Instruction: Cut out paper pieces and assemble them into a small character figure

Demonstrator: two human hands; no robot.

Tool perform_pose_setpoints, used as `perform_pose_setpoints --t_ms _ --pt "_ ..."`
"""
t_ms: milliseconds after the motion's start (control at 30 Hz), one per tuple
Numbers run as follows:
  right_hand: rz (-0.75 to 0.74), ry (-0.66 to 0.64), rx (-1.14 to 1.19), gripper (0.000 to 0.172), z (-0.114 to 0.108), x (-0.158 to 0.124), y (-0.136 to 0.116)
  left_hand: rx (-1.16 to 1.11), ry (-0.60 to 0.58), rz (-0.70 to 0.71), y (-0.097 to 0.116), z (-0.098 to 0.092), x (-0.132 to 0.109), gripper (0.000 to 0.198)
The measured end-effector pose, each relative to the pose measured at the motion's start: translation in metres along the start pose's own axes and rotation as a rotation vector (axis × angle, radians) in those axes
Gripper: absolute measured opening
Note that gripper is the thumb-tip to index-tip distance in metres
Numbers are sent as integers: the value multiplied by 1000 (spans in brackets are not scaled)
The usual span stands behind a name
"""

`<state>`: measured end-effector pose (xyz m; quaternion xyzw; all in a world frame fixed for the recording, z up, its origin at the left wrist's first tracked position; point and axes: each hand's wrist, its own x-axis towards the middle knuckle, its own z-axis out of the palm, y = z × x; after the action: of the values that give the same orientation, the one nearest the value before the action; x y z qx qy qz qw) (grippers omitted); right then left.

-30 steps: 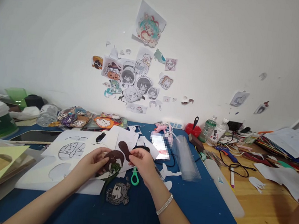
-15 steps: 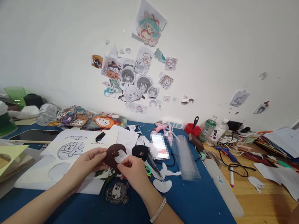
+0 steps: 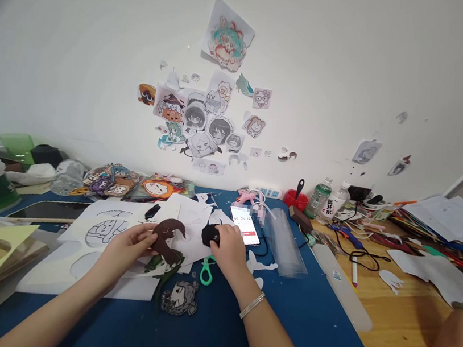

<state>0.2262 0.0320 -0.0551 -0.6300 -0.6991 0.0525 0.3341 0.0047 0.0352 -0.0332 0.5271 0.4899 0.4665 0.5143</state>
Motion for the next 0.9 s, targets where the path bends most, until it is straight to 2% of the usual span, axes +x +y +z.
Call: perform_pose_setpoints --t_ms 233,400,500,600,767,900 --pt "-24 -30 7 25 13 3 11 57 -22 24 0 -1 0 37" --pt "39 -25 151 27 10 4 10 42 -20 23 3 -2 -1 39" --pt "102 -52 287 20 2 5 9 62 -13 24 4 -2 -1 37" --pt "128 -122 433 13 -8 1 0 70 -12 18 5 -2 -2 38" --pt "150 -208 747 13 -14 -13 -32 58 -35 -4 5 3 -3 39" --pt "136 -168 732 7 -2 -18 -43 23 -64 -13 2 7 -4 36"
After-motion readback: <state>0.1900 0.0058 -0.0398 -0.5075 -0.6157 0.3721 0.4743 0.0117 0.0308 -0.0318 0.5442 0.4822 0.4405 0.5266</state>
